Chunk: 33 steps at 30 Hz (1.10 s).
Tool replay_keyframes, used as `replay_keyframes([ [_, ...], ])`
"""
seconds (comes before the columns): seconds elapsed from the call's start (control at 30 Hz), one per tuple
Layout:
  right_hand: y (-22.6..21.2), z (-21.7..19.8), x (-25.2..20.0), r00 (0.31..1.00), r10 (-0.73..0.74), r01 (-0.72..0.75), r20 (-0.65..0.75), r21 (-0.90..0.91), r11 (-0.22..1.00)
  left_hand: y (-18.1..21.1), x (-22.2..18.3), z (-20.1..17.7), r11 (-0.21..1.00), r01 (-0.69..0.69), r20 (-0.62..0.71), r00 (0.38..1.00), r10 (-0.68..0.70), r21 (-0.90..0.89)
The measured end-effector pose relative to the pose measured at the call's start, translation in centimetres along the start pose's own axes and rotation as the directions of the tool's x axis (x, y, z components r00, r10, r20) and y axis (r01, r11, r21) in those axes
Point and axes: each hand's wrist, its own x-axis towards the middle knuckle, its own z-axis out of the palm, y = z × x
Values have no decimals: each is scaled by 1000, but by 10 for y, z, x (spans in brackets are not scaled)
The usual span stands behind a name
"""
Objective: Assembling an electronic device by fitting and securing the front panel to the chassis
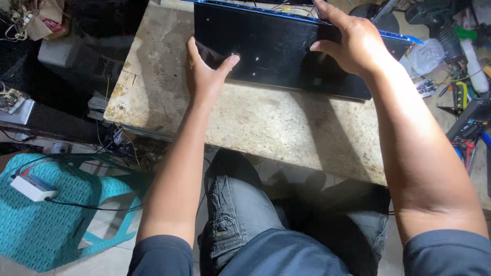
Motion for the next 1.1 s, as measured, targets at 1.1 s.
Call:
replay_keyframes([
  [1.1, -13, -2, 20, 995, 66, -27, 71, -454, 891, -10, 2, -2, 995, -26, -32, 999, 30, 97],
])
